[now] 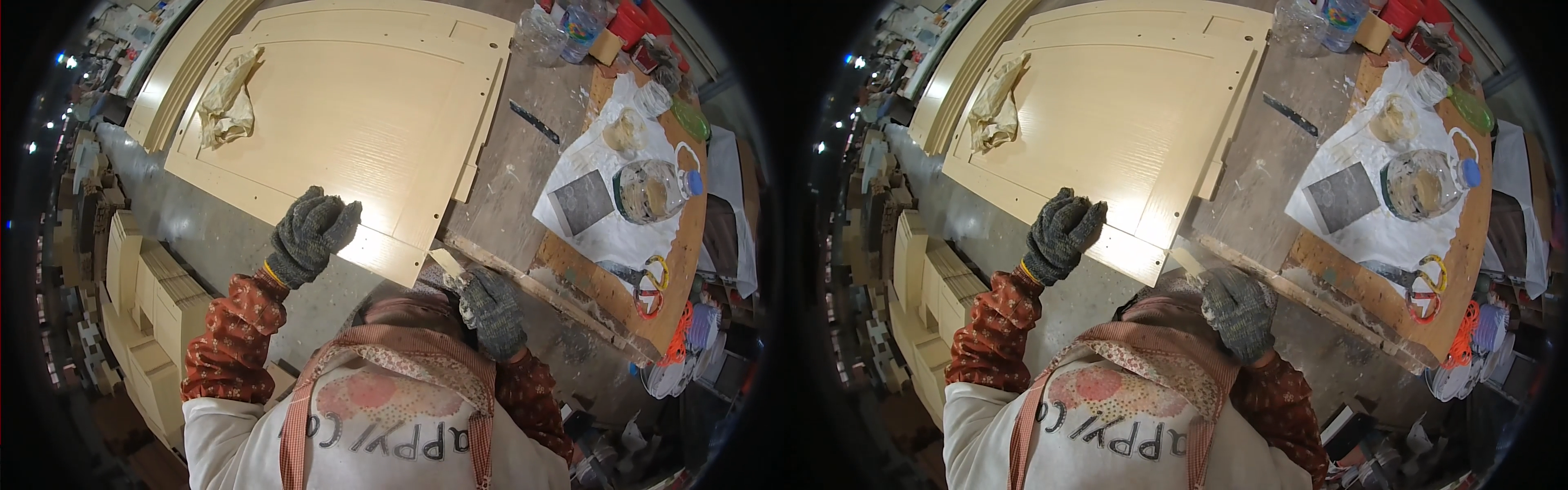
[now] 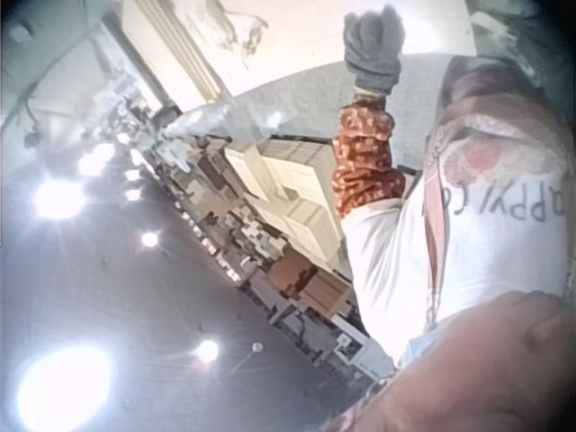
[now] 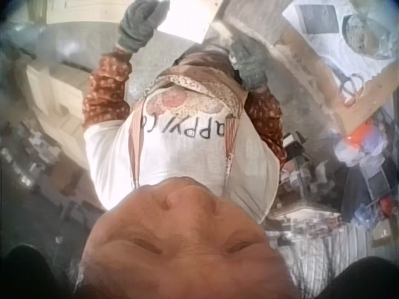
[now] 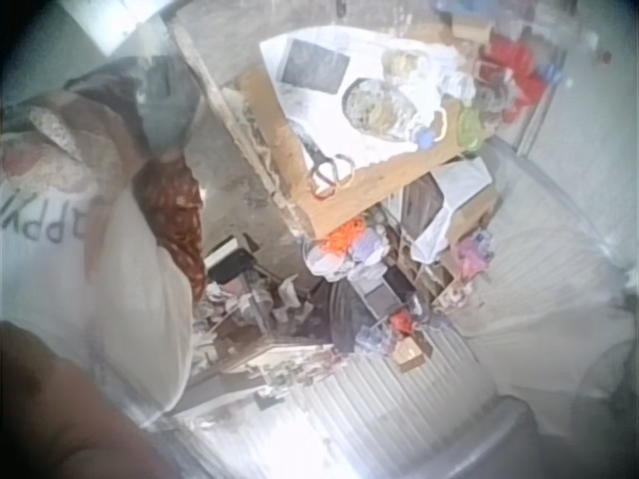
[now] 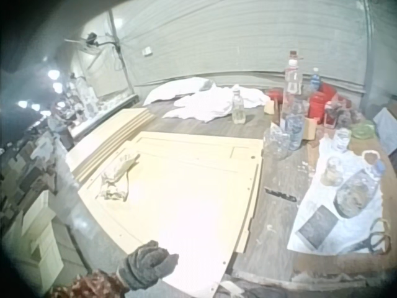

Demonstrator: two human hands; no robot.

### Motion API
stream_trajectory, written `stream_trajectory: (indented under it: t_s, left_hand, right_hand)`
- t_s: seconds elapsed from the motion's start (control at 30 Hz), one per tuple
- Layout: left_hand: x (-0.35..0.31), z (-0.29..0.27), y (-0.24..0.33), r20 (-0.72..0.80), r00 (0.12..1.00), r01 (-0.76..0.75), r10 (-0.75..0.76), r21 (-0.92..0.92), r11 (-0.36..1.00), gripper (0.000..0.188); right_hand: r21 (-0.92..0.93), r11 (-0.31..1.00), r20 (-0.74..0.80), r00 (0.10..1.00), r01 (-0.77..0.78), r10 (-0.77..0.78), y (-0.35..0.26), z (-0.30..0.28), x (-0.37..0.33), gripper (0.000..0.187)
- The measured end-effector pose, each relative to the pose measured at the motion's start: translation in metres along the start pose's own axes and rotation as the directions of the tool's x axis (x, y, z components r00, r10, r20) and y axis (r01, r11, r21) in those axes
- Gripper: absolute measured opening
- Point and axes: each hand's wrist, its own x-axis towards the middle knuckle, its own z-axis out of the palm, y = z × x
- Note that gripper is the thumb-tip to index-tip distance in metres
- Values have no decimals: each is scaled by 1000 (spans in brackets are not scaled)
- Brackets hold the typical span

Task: The person wipes wooden panels with a cloth, trims a foam block using scissors, applies paste from a container onto the foam, and rubs the wooden panels with the foam block and cloth.

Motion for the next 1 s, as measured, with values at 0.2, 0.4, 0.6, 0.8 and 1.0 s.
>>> stream_trajectory:
  t_s: [0.2, 0.4, 0.6, 0.8, 1.0]
  left_hand:
    - [3, 4, 1, -72, 997, -19, 24, 69, 997, 50]
    - [-1, 7, -4, -92, 995, -16, 21, 56, 998, 46]
    - [-1, 8, -2, -176, 983, -39, 56, 99, 994, 44]
    - [-1, -5, 1, -71, 997, -9, 13, 45, 999, 36]
    - [-16, -12, 3, -151, 986, -51, 64, 88, 995, 39]
  right_hand:
    - [51, 992, 7, 993, -117, 117, -13, -3, 8, 24]
    - [-245, 962, 120, 988, 122, -95, -16, -8, 10, 25]
    - [-103, 993, 181, 980, -60, 78, -22, -14, 25, 17]
    - [-198, 976, -142, 988, -90, 62, -14, -29, 42, 21]
    - [64, 917, -235, 888, -393, 396, -2, -45, 49, 24]
